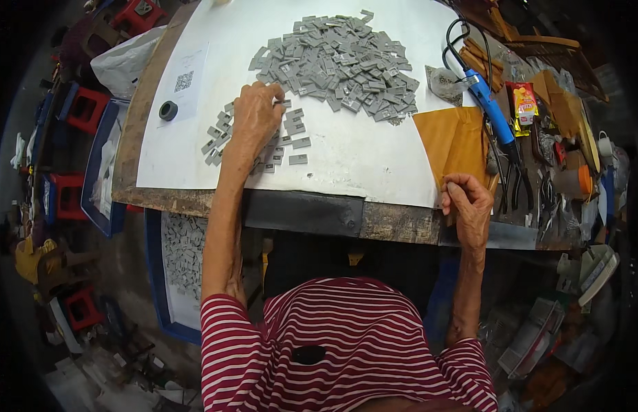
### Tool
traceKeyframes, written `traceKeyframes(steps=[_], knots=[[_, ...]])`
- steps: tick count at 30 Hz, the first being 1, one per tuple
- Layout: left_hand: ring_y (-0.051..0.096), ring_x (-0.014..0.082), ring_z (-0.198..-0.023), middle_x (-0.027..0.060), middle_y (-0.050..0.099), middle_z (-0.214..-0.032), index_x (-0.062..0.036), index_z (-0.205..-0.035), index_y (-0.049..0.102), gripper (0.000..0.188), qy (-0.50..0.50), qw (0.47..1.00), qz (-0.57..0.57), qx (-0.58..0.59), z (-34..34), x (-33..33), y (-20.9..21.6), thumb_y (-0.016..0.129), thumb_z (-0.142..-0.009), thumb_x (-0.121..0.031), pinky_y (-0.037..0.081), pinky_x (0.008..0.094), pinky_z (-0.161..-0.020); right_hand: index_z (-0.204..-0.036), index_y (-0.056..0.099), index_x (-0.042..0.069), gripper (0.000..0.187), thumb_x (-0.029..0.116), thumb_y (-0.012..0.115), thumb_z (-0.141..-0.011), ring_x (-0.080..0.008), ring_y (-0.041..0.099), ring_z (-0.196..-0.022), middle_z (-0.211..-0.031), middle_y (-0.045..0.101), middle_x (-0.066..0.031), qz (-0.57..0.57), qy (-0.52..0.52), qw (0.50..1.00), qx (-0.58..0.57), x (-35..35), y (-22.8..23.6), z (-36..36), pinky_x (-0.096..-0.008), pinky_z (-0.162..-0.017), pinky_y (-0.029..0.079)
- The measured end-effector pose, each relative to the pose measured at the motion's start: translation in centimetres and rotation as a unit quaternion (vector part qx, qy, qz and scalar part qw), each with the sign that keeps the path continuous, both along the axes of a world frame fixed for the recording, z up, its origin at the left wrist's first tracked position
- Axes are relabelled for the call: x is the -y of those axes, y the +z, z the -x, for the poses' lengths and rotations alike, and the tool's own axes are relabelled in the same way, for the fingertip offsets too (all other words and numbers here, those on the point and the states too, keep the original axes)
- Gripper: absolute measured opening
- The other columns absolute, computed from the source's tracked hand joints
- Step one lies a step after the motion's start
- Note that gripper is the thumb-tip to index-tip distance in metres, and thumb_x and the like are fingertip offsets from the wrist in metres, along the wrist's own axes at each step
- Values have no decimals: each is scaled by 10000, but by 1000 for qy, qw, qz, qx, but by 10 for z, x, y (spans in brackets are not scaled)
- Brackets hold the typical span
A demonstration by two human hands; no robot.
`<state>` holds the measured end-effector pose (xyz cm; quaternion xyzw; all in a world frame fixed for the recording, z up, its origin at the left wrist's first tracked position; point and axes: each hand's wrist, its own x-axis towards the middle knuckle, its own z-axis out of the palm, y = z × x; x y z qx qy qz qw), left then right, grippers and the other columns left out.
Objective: Sanding or smoothing small grey rectangular components on a piece of sandpaper at a workbench.
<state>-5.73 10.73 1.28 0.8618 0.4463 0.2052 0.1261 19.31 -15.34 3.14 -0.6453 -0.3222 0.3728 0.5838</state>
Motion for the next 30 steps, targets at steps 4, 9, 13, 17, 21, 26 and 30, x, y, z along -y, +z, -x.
traceKeyframes(steps=[4, 9, 13, 17, 21, 26, 30], knots=[[529, 282, -828, 138, 579, -789, -18, -864, 626, 174, -5, 999, -43, 26, -3, 0, -2, 615, -693, -48, 422, 348, -754, -917, 564, -43, 105, 30, 524, -853, -78, 508, -574, -709, 557, -47, -17, -9, 1000, -12, 6, 2, -1, -191, -492, 414], [523, 276, -828, 121, 567, -788, -18, -824, 606, 136, -49, 992, -70, 96, -25, -3, -5, 606, -688, -33, 415, 352, -758, -918, 562, -48, 105, 26, 527, -852, -81, 511, -580, -726, 558, -50, -16, -24, 1000, -2, 16, 3, 0, -194, -493, 418], [516, 290, -848, 109, 556, -793, -32, -813, 593, 146, -36, 994, -93, 39, -40, 0, -3, 625, -671, -43, 415, 365, -758, -918, 566, -49, 100, 13, 531, -847, -83, 510, -580, -725, 558, -51, -5, -45, 999, 5, 22, 2, 3, -198, -496, 419], [514, 293, -851, 101, 555, -821, -71, -813, 579, 189, -9, 992, -126, 20, -43, -3, -12, 657, -643, -47, 419, 390, -740, -921, 569, -49, 100, 4, 532, -845, -84, 508, -576, -720, 557, -56, -14, -46, 999, 3, 29, 0, 3, -201, -499, 418], [510, 286, -858, 89, 556, -830, -86, -796, 549, 195, -46, 989, -141, 25, -44, -5, -19, 661, -642, -44, 404, 407, -688, -917, 567, -50, 99, 9, 529, -847, -85, 498, -553, -681, 551, -54, 11, -50, 999, 13, 30, 2, 4, -199, -505, 411], [515, 272, -848, 77, 577, -848, -101, -867, 538, 220, -95, 983, -158, 13, -43, -14, -23, 608, -672, -26, 387, 401, -702, -916, 568, -50, 111, 28, 534, -845, -76, 505, -543, -645, 552, -45, 26, -54, 998, 25, 27, 0, 3, -191, -501, 412], [516, 271, -856, 75, 568, -832, -95, -915, 523, 283, -132, 978, -160, 15, -47, -11, -21, 581, -660, 14, 388, 390, -721, -908, 572, -52, 100, 17, 529, -849, -71, 512, -569, -733, 569, -57, 20, -52, 998, 24, 32, -3, -2, -190, -495, 416]])
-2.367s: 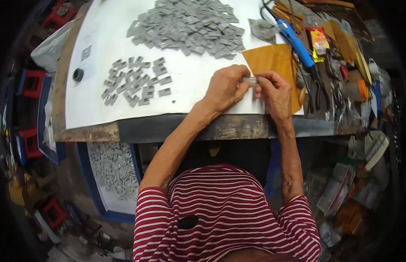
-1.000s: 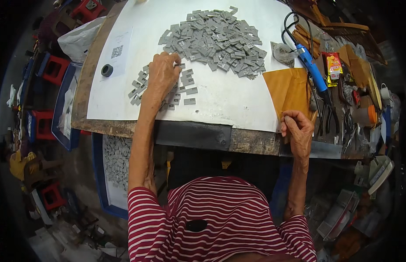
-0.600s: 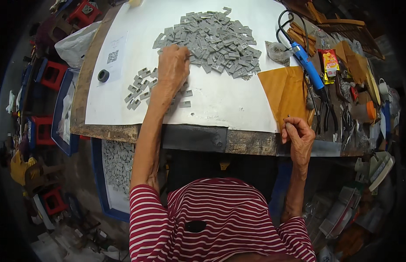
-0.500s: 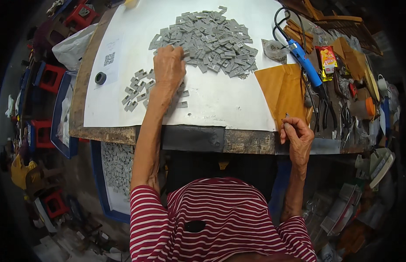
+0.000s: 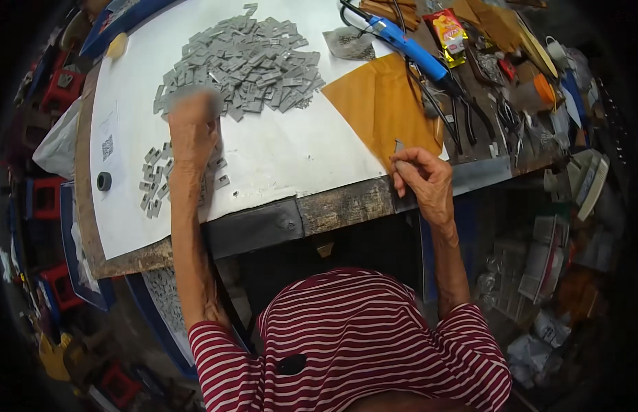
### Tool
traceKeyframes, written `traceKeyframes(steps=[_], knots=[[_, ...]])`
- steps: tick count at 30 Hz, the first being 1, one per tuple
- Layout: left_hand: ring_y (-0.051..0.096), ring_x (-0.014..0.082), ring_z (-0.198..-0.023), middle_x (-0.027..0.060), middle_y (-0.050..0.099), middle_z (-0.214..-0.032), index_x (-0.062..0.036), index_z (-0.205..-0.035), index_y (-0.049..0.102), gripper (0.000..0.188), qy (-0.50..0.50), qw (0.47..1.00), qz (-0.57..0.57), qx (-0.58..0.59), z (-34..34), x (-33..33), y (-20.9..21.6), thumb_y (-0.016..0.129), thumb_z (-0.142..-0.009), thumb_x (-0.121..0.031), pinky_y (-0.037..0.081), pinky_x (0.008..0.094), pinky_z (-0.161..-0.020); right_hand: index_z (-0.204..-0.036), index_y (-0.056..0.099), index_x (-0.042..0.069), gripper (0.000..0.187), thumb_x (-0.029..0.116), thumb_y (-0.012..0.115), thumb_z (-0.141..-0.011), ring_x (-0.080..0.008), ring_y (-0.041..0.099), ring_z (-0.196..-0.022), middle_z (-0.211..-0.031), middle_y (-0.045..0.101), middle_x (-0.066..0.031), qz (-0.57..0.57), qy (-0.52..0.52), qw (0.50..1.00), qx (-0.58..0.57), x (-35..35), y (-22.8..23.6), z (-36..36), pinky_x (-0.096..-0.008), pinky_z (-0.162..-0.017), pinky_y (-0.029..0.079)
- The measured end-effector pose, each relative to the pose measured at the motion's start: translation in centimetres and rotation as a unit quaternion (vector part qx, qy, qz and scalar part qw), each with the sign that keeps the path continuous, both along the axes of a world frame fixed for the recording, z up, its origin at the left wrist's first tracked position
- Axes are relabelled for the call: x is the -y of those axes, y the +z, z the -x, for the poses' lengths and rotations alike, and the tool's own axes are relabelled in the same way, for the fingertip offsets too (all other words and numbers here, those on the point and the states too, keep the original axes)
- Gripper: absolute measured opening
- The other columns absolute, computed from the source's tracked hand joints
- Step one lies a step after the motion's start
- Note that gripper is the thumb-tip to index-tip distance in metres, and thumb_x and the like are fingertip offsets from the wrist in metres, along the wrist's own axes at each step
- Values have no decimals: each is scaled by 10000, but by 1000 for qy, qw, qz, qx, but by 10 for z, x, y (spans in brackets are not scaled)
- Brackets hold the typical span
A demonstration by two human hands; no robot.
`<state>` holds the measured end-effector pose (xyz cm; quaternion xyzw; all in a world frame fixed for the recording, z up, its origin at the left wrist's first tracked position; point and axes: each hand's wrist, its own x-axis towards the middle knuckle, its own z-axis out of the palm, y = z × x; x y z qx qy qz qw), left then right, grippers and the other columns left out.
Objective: Sanding or smoothing small grey rectangular components on a piece of sandpaper at a workbench.
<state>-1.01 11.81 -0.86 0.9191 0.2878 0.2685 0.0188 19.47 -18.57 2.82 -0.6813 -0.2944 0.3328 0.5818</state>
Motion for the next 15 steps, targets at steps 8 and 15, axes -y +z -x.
traceKeyframes(steps=[8, 15], knots=[[537, 310, -767, 129, 536, -830, -49, -913, 497, 285, -16, 998, -32, -51, -16, 19, 6, 598, -648, -29, 430, 393, -690, -928, 566, -55, 114, 18, 535, -847, -67, 521, -573, -706, 568, -47, -15, -2, 1000, -16, 1, -3, 1, -185, -495, 422], [534, 257, -756, 101, 524, -793, -54, -832, 482, 200, -29, 992, -93, -83, -30, 40, 7, 577, -658, -27, 421, 350, -673, -925, 567, -55, 110, 19, 534, -851, -66, 514, -572, -706, 566, -46, -20, 4, 1000, -21, -1, -2, 3, -185, -501, 421]])
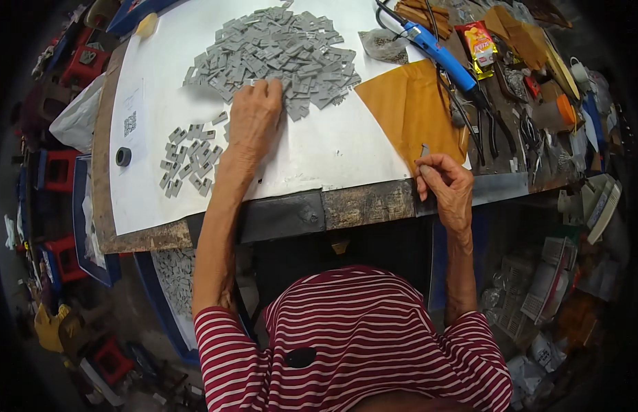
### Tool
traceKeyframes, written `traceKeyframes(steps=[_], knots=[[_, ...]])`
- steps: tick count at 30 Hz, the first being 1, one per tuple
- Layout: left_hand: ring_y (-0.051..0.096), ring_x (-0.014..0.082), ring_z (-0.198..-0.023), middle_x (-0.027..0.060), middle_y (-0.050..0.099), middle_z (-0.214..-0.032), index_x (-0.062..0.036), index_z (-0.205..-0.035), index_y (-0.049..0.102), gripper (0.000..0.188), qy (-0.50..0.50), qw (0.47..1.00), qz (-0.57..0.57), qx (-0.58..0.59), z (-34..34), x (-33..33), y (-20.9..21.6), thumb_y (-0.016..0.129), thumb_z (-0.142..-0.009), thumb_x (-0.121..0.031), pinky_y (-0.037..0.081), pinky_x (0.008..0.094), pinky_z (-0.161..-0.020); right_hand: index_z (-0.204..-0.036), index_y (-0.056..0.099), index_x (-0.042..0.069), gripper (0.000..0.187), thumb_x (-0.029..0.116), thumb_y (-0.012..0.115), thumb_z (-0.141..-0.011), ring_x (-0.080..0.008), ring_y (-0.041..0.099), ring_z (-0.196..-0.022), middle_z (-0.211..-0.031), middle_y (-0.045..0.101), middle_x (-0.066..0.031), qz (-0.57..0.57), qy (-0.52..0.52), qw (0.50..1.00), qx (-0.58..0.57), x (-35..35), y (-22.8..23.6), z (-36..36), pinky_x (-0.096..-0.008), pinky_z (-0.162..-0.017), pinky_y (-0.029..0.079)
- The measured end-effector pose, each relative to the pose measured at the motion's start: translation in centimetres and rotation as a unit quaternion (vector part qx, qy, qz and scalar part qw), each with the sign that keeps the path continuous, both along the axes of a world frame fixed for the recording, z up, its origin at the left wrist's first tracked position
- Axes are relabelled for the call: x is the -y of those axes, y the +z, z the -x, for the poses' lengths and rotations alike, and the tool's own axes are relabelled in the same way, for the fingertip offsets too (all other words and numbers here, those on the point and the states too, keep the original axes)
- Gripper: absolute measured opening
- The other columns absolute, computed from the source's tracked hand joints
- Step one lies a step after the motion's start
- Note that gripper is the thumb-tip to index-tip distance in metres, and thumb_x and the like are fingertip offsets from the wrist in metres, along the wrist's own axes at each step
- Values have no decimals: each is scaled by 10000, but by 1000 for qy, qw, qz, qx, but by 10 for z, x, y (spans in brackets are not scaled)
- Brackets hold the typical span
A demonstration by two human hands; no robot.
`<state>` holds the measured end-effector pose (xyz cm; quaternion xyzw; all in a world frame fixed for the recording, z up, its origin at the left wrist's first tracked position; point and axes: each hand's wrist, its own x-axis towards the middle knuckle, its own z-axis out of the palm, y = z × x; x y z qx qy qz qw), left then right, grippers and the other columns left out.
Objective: Sanding or smoothing small grey rectangular components on a piece of sandpaper at a workbench.
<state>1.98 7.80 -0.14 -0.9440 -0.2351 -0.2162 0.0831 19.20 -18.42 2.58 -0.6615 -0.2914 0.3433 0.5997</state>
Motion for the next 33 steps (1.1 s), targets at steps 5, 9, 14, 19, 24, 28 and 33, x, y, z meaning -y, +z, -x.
traceKeyframes(steps=[5, 9, 14, 19, 24, 28, 33], knots=[[521, 249, -733, 99, 513, -775, -52, -808, 498, 188, -10, 1000, -8, 8, -8, 11, -1, 579, -642, -19, 414, 337, -646, -925, 566, -58, 113, 21, 531, -851, -68, 512, -568, -707, 567, -49, 4, -5, 1000, 5, 1, 0, 1, -185, -501, 418], [522, 260, -740, 109, 516, -786, -45, -823, 512, 190, -17, 1000, 19, 1, -10, 23, 0, 578, -647, -19, 420, 346, -653, -921, 566, -60, 112, 16, 527, -850, -68, 512, -567, -703, 566, -52, 2, -10, 1000, 5, 4, 3, 0, -186, -500, 416], [541, 313, -737, 157, 528, -800, 6, -931, 542, 241, -26, 953, 219, 209, -14, 38, 4, 560, -694, 49, 446, 385, -657, -910, 569, -60, 103, 4, 522, -844, -73, 498, -547, -679, 554, -53, 4, -29, 999, 25, 10, 2, -3, -191, -485, 398], [562, 290, -718, 151, 555, -816, 4, -923, 569, 202, 2, 930, 243, 276, -6, 45, 5, 512, -733, 43, 454, 340, -656, -909, 569, -57, 108, 17, 518, -848, -70, 498, -527, -643, 543, -40, 4, -61, 996, 64, 9, -3, -12, -190, -468, 398], [566, 262, -720, 149, 567, -821, 18, -889, 565, 124, 45, 905, 321, 276, -2, 38, -8, 517, -776, 2, 452, 327, -668, -892, 564, -52, 104, 21, 514, -839, -62, 502, -536, -652, 541, -27, 20, -100, 989, 105, 12, -12, -31, -191, -475, 400], [568, 264, -725, 151, 570, -815, 23, -879, 562, 110, 27, 902, 331, 274, -7, 44, -10, 524, -779, -2, 452, 327, -670, -895, 579, -36, 106, 43, 541, -836, -46, 493, -573, -699, 545, -13, 75, -90, 957, 266, 10, -26, -47, -192, -495, 391], [572, 199, -725, 127, 593, -810, 27, -909, 566, 124, -2, 890, 375, 260, -15, 56, -6, 537, -810, -43, 454, 288, -664, -855, 590, -29, 90, 44, 558, -816, -82, 499, -623, -736, 541, -36, 72, -34, 916, 394, -5, -20, -48, -227, -540, 396]])
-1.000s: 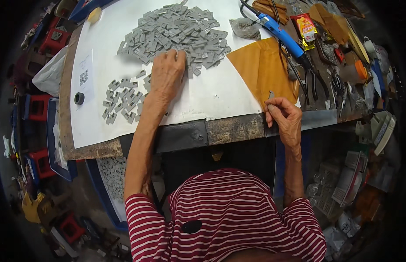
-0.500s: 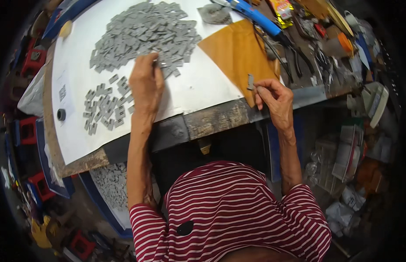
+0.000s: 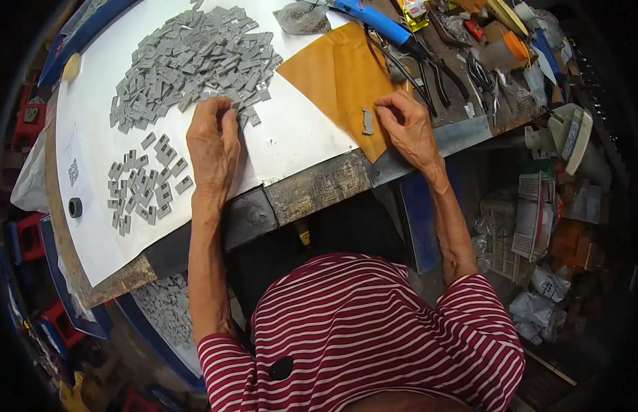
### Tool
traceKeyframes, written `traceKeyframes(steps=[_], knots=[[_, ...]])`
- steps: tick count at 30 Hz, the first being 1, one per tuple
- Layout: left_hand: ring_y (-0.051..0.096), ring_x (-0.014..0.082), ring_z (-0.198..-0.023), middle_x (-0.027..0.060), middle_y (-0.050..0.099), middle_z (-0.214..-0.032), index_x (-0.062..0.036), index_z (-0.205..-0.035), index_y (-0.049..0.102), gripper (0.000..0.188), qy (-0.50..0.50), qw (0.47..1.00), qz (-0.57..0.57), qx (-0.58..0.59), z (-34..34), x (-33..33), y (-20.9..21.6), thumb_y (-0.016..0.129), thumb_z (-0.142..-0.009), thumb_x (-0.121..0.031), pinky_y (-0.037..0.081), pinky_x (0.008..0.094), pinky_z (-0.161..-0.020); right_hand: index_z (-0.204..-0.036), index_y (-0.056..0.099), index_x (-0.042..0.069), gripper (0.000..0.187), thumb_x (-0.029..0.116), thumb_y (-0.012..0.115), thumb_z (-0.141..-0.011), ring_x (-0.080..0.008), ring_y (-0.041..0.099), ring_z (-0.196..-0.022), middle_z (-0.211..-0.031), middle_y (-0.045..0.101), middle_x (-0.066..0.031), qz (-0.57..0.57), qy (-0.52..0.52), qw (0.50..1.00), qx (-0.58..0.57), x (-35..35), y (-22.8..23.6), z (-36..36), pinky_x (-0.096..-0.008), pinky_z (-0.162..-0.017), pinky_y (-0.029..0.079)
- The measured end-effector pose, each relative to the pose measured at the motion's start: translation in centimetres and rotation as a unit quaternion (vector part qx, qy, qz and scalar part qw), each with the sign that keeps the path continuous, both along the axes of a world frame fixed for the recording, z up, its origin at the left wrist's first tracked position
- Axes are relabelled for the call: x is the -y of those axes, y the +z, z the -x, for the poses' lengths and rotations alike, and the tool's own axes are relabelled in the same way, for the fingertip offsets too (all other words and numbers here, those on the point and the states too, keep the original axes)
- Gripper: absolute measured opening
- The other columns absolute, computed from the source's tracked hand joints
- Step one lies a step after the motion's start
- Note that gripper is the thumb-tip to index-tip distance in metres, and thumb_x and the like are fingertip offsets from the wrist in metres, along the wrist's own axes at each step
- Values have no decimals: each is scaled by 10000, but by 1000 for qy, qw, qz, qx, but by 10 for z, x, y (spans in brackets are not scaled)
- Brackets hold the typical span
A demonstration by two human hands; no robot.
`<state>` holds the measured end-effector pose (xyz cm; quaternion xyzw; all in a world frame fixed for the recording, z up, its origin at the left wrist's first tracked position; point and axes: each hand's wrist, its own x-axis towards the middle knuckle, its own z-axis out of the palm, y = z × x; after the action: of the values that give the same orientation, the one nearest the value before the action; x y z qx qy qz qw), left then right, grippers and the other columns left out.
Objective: Sanding or smoothing small grey rectangular components on a piece of sandpaper at a workbench.
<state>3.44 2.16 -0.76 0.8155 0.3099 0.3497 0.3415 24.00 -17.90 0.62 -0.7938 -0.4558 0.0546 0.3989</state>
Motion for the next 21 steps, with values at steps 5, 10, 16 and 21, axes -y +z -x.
traceKeyframes(steps=[5, 10, 16, 21], knots=[[584, 237, -688, 148, 579, -794, 32, -860, 561, 86, 1, 998, 36, 45, -2, 4, 7, 537, -790, -13, 461, 311, -632, -840, 581, -26, 67, 21, 562, -796, -176, 538, -612, -736, 530, -95, 27, 57, 993, 100, -5, 1, 0, -269, -547, 413], [572, 132, -718, 97, 617, -811, 25, -944, 577, 152, -2, 999, 23, 31, 4, 4, 7, 548, -825, -65, 462, 256, -647, -847, 547, -15, 106, -40, 569, -747, -306, 560, -666, -784, 531, -137, 44, 107, 972, 205, -10, 1, 1, -347, -565, 456], [586, 178, -707, 118, 603, -805, 28, -906, 571, 122, -1, 999, 21, 45, 3, 6, 12, 547, -801, -30, 467, 278, -635, -850, 517, -11, 150, -62, 569, -719, -326, 559, -675, -786, 505, -131, 94, 139, 946, 278, -12, 1, -1, -378, -560, 461], [592, 219, -689, 141, 586, -802, 33, -872, 559, 101, -12, 998, 28, 60, 3, 6, 12, 541, -776, 6, 469, 296, -627, -844, 510, -11, 150, -61, 567, -715, -333, 555, -670, -779, 505, -137, 95, 149, 944, 280, -13, 0, -2, -380, -552, 461]])
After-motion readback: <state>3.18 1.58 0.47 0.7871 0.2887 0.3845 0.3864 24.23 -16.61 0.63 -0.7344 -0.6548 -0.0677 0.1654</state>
